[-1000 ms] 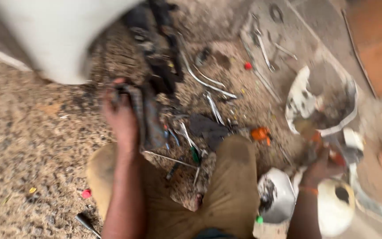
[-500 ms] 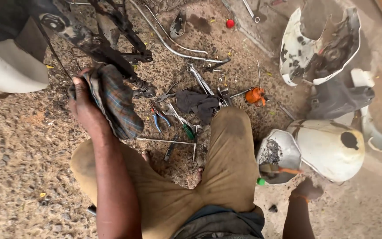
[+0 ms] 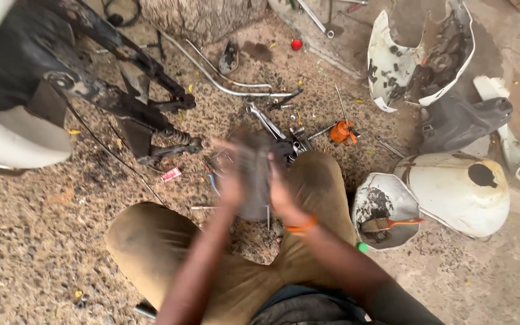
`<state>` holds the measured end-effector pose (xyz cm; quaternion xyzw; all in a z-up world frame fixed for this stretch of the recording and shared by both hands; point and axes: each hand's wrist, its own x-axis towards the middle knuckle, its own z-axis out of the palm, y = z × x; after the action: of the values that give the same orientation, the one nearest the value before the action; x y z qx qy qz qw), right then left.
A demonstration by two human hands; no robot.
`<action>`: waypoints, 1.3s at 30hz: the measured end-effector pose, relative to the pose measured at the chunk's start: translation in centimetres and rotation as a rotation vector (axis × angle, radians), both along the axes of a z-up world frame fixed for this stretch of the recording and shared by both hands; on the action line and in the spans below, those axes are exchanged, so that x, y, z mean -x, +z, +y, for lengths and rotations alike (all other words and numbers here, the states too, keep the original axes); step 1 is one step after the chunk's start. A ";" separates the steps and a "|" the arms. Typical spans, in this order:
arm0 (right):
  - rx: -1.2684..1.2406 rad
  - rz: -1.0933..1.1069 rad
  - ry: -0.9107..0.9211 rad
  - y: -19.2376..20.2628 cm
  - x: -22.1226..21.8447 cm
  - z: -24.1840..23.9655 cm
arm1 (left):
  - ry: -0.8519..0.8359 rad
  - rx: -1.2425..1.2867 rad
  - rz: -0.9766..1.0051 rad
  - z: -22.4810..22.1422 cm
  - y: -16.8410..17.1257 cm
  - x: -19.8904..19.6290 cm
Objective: The person sits on the ground beside a white scooter and works on its front fork and handlebar area. They use a spanner to loosen a bolt, remove a small part and place it in a container, grip components with pliers, and strike the fork assembly with a hammer while holding it steady.
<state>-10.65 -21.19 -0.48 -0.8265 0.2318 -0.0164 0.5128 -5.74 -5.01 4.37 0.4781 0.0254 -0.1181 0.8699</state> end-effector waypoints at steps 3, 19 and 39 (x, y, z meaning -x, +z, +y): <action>-0.668 -0.565 0.202 -6.0 -3.9 4.5 | -0.054 -0.402 -0.281 -4.7 -1.1 3.6; -0.322 -0.498 0.019 -11.2 -6.7 5.8 | -0.260 -0.188 -0.118 -3.1 -16.5 -0.1; -0.604 -0.687 -0.426 3.2 -8.5 -4.1 | -0.538 -0.525 -0.537 1.6 2.4 4.1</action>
<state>-2.17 -25.30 2.74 -0.5224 0.2073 -0.3239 0.7611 -9.87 -3.37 6.80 0.6857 -0.2970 -0.2012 0.6333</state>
